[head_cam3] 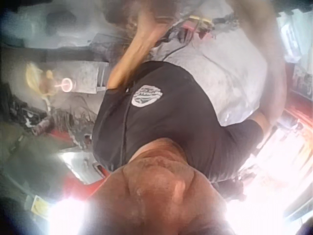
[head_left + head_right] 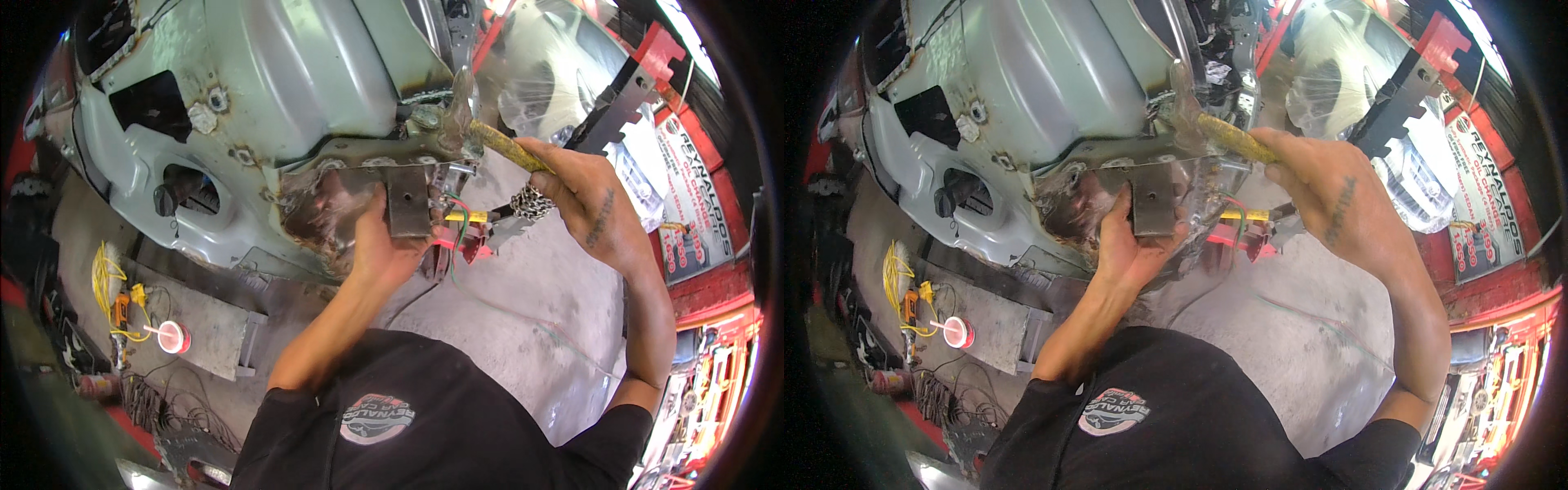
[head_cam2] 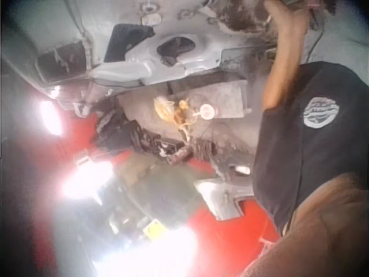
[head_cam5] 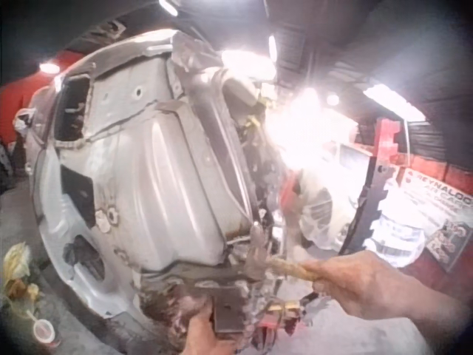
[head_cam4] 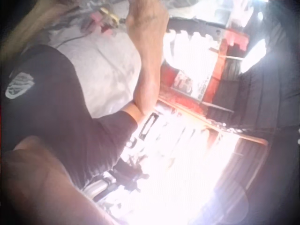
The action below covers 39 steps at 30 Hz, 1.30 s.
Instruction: The person uses a hammer and a metal dolly to repeatedly strike and shape the front frame section of a light green car. They adjust the dolly position and hammer different areas of the metal to straighten or contour the frame.
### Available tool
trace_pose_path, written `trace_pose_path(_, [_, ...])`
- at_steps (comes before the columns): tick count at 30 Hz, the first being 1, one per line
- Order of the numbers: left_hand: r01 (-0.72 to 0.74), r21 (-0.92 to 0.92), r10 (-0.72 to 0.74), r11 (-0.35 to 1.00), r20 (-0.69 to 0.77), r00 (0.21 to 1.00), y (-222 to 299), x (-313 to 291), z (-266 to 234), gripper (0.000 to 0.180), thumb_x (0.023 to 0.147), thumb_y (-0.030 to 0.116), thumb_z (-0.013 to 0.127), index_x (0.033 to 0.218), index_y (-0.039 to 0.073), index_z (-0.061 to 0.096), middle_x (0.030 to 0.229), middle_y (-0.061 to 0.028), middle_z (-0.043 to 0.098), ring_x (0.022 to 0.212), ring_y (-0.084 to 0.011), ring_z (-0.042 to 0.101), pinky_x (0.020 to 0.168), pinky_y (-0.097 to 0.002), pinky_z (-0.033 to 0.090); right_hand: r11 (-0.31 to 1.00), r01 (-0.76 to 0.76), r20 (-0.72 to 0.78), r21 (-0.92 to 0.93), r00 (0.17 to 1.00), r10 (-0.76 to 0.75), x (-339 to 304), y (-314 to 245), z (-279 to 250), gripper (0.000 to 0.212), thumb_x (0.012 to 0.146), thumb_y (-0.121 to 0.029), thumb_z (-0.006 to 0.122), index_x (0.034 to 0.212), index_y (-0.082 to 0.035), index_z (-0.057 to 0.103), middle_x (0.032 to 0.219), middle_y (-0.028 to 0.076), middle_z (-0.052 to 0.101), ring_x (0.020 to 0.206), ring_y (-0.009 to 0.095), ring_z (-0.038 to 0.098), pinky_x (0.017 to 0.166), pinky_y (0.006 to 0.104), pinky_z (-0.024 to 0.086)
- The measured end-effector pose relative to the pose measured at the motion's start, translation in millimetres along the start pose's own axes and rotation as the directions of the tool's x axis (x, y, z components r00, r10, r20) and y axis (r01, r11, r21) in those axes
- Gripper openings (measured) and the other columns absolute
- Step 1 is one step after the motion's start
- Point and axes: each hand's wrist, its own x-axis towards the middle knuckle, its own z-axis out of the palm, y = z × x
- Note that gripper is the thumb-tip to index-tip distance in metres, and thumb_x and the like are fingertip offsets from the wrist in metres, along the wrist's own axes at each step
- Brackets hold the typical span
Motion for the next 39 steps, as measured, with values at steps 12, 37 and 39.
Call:
trace_pose_path(12, [0.108,-0.009,-0.108,0.994,-0.004,0.994,-19.8,35.3,23.7,0.048,0.111,0.044,0.039,0.132,0.007,0.063,0.121,-0.014,0.069,0.094,-0.0304,0.065,0.075,-0.0433,0.051,0.988,-0.102,0.02,0.113,0.995,0.1,-21.9,10.0,7.3,0.039,0.101,-0.004,0.062,0.14,0.0,0.063,0.078,0.018,0.061,0.065,0.023,0.057,0.068,0.0365,0.05])
trace_pose_path(37, [0.011,0.114,0.004,0.993,-0.134,0.991,1.6,49.9,-0.7,0.043,0.104,0.033,0.041,0.118,0.0,0.064,0.105,-0.0178,0.072,0.081,-0.0323,0.069,0.065,-0.0442,0.054,0.977,-0.203,-0.033,-0.06,0.979,0.202,-9.8,-7.8,24.1,0.042,0.096,-0.003,0.067,0.138,0.0,0.062,0.092,0.023,0.069,0.081,0.042,0.068,0.073,0.0453,0.053])
trace_pose_path(39, [0.012,0.124,0.007,0.992,-0.154,0.988,3.6,47.3,-1.4,0.042,0.104,0.033,0.042,0.119,0.0,0.064,0.106,-0.0185,0.072,0.082,-0.0323,0.069,0.064,-0.044,0.054,0.981,-0.184,-0.052,-0.066,0.982,0.181,-7.2,-12.1,24.6,0.045,0.095,-0.002,0.068,0.139,-0.001,0.061,0.094,0.024,0.069,0.082,0.042,0.068,0.074,0.0461,0.053])
